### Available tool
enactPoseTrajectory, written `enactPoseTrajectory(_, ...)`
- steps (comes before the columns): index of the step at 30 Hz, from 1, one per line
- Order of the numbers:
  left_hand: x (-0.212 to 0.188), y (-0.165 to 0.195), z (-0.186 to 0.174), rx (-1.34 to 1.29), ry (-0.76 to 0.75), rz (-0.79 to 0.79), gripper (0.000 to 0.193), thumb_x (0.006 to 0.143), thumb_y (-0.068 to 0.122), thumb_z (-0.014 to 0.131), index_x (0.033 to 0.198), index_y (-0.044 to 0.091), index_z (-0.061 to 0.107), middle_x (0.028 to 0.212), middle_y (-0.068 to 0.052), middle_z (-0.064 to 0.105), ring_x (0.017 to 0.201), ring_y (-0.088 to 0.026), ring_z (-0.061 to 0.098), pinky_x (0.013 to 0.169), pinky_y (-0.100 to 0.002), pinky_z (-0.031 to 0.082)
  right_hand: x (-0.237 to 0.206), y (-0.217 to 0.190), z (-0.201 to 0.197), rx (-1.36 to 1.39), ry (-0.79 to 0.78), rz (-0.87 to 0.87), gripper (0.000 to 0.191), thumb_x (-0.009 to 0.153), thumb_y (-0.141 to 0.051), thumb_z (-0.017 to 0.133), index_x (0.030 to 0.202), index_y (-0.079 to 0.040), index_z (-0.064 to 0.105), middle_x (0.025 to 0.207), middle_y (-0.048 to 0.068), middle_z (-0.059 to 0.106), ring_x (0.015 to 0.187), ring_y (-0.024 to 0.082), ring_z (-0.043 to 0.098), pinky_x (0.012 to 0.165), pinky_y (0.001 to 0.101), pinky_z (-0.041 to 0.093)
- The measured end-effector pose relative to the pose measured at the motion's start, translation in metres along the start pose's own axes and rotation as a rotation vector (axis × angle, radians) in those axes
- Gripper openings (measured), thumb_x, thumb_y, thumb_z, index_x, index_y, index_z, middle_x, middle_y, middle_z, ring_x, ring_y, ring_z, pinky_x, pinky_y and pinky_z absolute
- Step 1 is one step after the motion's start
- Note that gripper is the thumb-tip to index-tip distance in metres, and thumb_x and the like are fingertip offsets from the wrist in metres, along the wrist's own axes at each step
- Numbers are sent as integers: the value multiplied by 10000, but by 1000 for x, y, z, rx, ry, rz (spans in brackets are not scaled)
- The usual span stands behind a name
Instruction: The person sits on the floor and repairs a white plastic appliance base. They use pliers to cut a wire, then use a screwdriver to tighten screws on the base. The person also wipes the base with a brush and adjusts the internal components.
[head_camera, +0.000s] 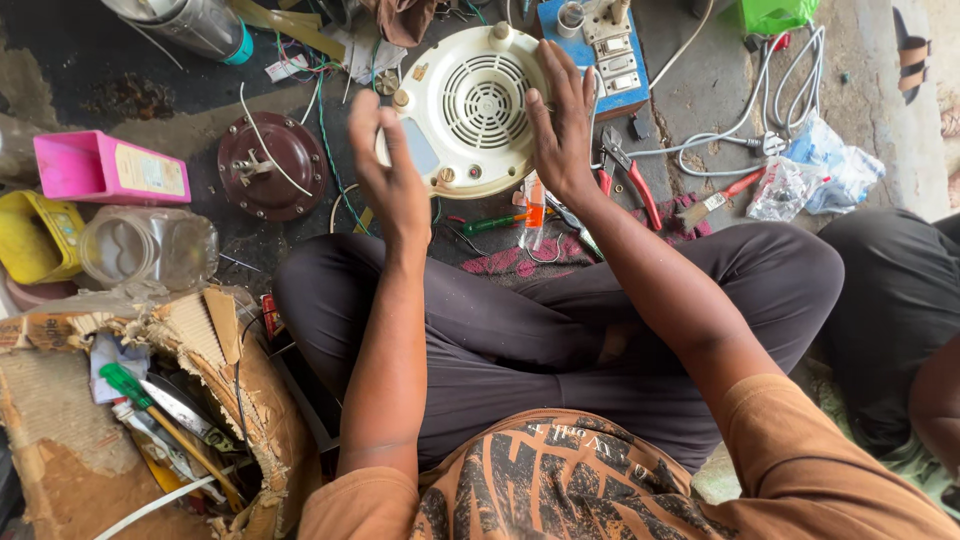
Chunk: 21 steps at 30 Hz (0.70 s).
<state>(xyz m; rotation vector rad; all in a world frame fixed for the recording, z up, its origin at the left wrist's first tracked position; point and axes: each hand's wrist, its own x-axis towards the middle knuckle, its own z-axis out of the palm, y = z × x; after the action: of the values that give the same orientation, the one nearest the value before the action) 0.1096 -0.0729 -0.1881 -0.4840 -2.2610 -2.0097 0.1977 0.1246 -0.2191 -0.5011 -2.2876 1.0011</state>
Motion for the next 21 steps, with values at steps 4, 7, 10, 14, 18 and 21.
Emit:
enactPoseTrajectory(4, 0, -16, 2, 43, 87, -120, 632, 1108, 484, 441, 1457, -42, 463, 1434, -237, 555, 1371, -325, 546, 1167, -424, 408, 3, -6, -1, -61, 17, -42, 487, 1153, -283, 474, 1600, -104, 403, 1592, 142, 488, 1529, 319, 429, 1323, 502, 16)
enactPoseTrajectory(7, -5, -27, 4, 252, 20, -79, 665, 1111, 508, 427, 1484, -42, 447, 1450, -264, 529, 1394, -383, 496, 1169, -453, 386, 6, -4, -3, -59, -35, 16, 481, 1099, -266, 457, 1546, -94, 409, 1530, 139, 512, 1165, 190, 666, 1304, 522, 19)
enactPoseTrajectory(10, -7, -32, 5, 314, -50, -62, 711, 1123, 528, 411, 1526, -57, 388, 1484, -303, 470, 1415, -437, 453, 1166, -478, 370, 11, 5, -6, -235, -11, -116, 482, 1148, -231, 491, 1603, -90, 419, 1525, 150, 550, 1418, 306, 577, 1301, 523, 23)
enactPoseTrajectory(14, 0, -27, 8, 259, -87, -109, 791, 1076, 589, 430, 1533, -55, 375, 1477, -296, 455, 1383, -405, 492, 1147, -451, 408, 18, 14, -10, -241, 8, -171, 481, 1112, -204, 521, 1573, -90, 449, 1478, 161, 593, 1337, 321, 633, 1299, 514, 43)
enactPoseTrajectory(18, 30, -16, 12, 72, -85, -156, 841, 1009, 642, 515, 1464, -65, 476, 1434, -238, 541, 1351, -324, 534, 1140, -417, 396, 41, 7, -13, -391, -27, -215, 431, 1067, -223, 573, 1462, -60, 521, 1275, 215, 657, 1025, 376, 700, 1222, 574, 98)
enactPoseTrajectory(21, 65, -8, 13, -23, -118, -221, 817, 960, 669, 543, 1367, -38, 584, 1323, -147, 646, 1247, -236, 590, 1077, -364, 431, 70, 0, -15, -496, -103, -189, 331, 1050, -229, 597, 1338, -66, 599, 1051, 240, 693, 837, 425, 687, 1112, 597, 257)
